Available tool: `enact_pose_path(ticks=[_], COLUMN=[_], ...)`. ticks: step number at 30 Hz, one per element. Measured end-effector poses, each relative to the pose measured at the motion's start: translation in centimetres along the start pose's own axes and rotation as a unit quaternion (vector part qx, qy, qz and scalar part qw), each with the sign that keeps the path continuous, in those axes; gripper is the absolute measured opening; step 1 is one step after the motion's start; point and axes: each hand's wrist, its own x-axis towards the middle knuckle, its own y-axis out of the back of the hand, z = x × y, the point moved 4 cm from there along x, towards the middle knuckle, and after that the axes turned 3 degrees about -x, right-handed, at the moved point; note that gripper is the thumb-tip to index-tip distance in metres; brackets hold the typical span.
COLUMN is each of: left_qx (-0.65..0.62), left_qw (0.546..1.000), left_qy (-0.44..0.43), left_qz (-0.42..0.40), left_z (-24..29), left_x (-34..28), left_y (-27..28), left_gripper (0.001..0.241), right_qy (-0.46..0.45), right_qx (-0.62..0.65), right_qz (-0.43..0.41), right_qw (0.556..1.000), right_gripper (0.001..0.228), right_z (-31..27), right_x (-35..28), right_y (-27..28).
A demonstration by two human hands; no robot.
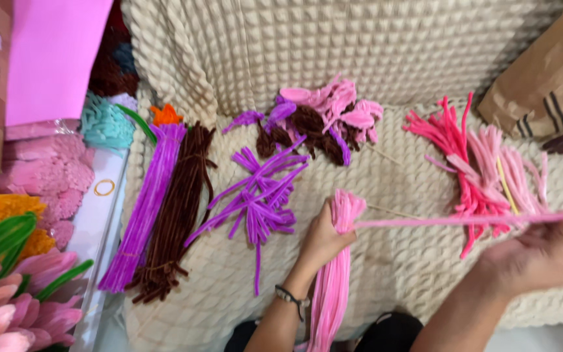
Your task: The person assembles a decorative flower by gathering a bundle of pink pipe cleaners, wrapping a single pipe cleaner around the center, and then bending the ends to form petals.
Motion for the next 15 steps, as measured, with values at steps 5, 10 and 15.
enact_pose_path(ticks=[5,10,15], left_qx=[-0.005,-0.189,-0.025], left_qw=[1.0,0.971,0.939], left_qy=[0.014,-0.024,-0.147], left_qz=[-0.006,0.148,0.31], left_z=[-1.2,-8.6,-10.9], left_x=[0.4,5.2,8.5], left_y=[-0.2,0.7,-0.4], left_gripper=[0.066,0.055,0.085], right_qy=[-0.004,0.004,0.011], right_qx=[-0.016,-0.197,-0.478], right_qz=[0.046,-0.109,-0.298], right_qw=[0.999,0.974,0.826], right_gripper=[0.017,0.013,0.022], right_z=[-1.1,-0.9,1.0], right_x=[2.2,0.5,-3.1], right_y=[1.2,-0.3,-2.2])
